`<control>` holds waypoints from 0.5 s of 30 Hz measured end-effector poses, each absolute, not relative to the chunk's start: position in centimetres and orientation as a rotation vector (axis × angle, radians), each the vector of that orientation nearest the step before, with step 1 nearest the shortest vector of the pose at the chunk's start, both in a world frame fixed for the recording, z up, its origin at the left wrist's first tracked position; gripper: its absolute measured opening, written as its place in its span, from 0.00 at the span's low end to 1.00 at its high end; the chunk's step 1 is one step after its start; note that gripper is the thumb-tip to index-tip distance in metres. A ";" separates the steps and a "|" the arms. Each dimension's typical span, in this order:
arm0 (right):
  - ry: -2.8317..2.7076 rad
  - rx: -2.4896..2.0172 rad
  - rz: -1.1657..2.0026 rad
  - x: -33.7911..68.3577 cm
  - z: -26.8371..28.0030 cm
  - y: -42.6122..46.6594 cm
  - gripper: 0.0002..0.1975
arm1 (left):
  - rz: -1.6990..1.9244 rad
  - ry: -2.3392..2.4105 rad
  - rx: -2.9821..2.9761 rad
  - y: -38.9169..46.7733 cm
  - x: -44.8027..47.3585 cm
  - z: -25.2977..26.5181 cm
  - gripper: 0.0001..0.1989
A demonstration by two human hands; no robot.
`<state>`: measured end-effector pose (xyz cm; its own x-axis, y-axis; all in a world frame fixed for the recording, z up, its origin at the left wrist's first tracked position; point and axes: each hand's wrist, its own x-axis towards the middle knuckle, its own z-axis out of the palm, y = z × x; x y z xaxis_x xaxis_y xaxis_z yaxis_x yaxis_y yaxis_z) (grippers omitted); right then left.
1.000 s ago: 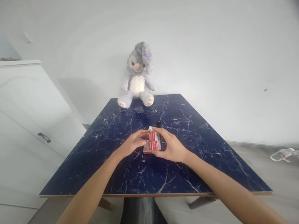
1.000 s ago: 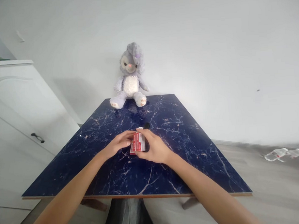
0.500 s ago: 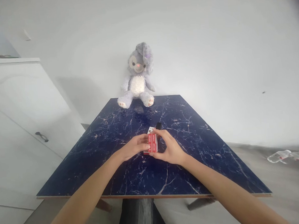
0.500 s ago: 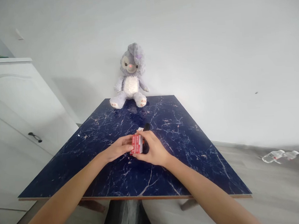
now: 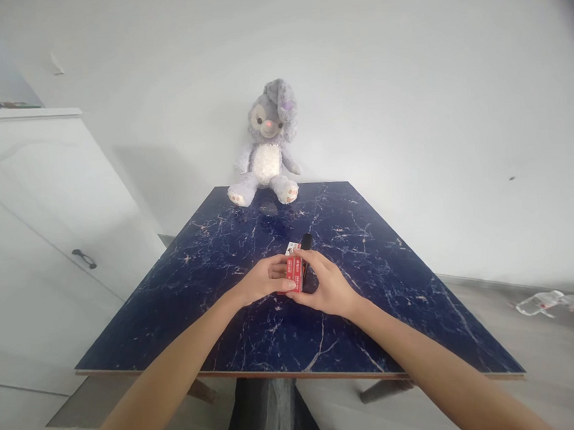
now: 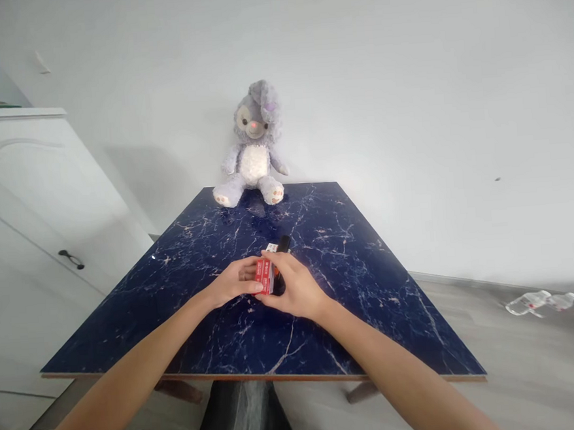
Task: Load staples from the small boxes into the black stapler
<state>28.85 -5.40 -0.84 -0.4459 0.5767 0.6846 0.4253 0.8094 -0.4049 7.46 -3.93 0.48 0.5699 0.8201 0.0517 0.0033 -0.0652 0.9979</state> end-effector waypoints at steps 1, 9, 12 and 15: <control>-2.105 -0.735 0.211 28.8 -0.9 -5.4 0.40 | 0.775 0.738 1.514 -3.9 7.5 0.5 0.28; -2.061 -0.726 0.264 28.7 -0.4 -5.5 0.37 | 0.841 0.780 1.543 -3.7 7.0 1.4 0.33; -1.999 -0.802 0.225 29.0 -0.3 -5.3 0.36 | 0.934 0.986 1.586 -3.4 6.4 1.5 0.36; -1.971 -0.842 0.227 29.3 -0.2 -5.0 0.37 | 0.923 1.272 1.816 -3.2 6.1 1.2 0.32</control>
